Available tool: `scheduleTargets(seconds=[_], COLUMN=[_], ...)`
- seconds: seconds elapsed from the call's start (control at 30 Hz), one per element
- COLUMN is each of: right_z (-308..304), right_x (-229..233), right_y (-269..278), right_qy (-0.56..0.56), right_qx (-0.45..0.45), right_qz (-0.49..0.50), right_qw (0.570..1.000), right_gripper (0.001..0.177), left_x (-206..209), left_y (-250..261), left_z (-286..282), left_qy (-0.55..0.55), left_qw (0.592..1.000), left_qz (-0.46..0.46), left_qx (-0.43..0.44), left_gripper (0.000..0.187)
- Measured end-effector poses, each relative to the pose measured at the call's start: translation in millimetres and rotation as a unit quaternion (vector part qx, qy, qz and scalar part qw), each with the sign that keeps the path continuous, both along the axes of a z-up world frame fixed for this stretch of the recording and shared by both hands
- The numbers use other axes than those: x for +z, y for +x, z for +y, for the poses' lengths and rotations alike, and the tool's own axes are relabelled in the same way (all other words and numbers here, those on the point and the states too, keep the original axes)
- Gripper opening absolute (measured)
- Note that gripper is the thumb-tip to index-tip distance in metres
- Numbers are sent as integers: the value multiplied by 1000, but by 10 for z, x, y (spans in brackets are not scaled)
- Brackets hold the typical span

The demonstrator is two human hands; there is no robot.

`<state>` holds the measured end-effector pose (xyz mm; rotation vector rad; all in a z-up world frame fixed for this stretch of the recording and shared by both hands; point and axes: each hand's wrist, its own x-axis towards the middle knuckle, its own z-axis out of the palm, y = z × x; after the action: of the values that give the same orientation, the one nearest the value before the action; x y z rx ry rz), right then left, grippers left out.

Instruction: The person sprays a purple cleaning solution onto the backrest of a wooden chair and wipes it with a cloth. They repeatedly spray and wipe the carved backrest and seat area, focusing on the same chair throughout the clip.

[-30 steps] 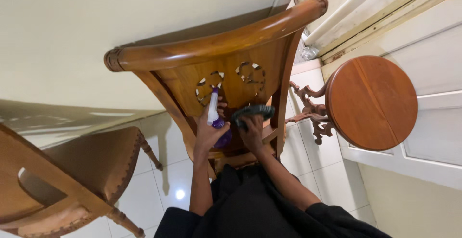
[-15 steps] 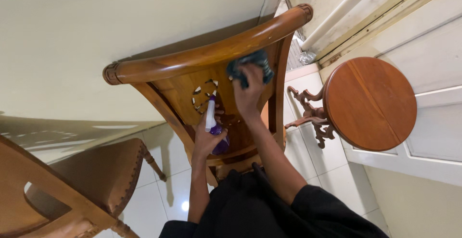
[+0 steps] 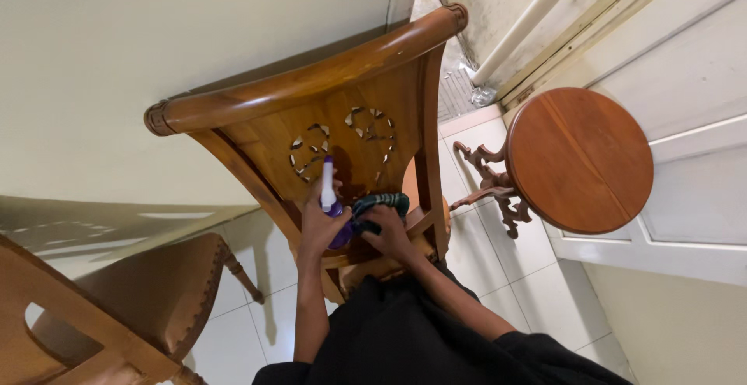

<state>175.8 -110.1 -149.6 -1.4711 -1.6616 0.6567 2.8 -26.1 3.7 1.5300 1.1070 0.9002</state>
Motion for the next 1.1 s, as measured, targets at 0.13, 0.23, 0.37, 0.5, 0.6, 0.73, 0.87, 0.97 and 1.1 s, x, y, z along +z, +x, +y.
scheduleTargets(seconds=[0.13,0.23,0.37,0.5,0.6,0.73,0.87,0.97,1.1], right_z=[101,34,-64,-269,-328,-375,-445,-610,-881], right_x=[412,857,1271,1418,1421,1455,1659,1885,2138], right_y=[201,431,661,643,609,700,779,786,890], right_qy=[-96,-201,-199,-190,-192,-207,-156,-137,-125], right_qx=[-46,-48,22,85,98,18,143,189,147], right_qz=[221,607,712,778,776,648,641,686,661], right_qw=[970,767,672,593,593,733,738,689,725], right_gripper=[37,36,37,45,53,57,57,55,45], left_x=[127,287,423,569,652,684,612,586,853], left_y=[-78,-97,-99,-174,-272,-313,-238,-205,-9], left_z=[-176,-291,-500,-715,-808,-961,-1154,-1370,-1651], left_qy=[-26,-63,-9,-111,-120,-139,-189,-230,-210], left_qw=[999,998,997,963,957,954,905,879,901], left_qz=[-19,18,0,-197,-160,-159,-274,-286,-261], left_qx=[15,-12,-80,-146,-208,-211,-265,-306,-274], left_gripper=[78,85,85,81,86,85,90,92,96])
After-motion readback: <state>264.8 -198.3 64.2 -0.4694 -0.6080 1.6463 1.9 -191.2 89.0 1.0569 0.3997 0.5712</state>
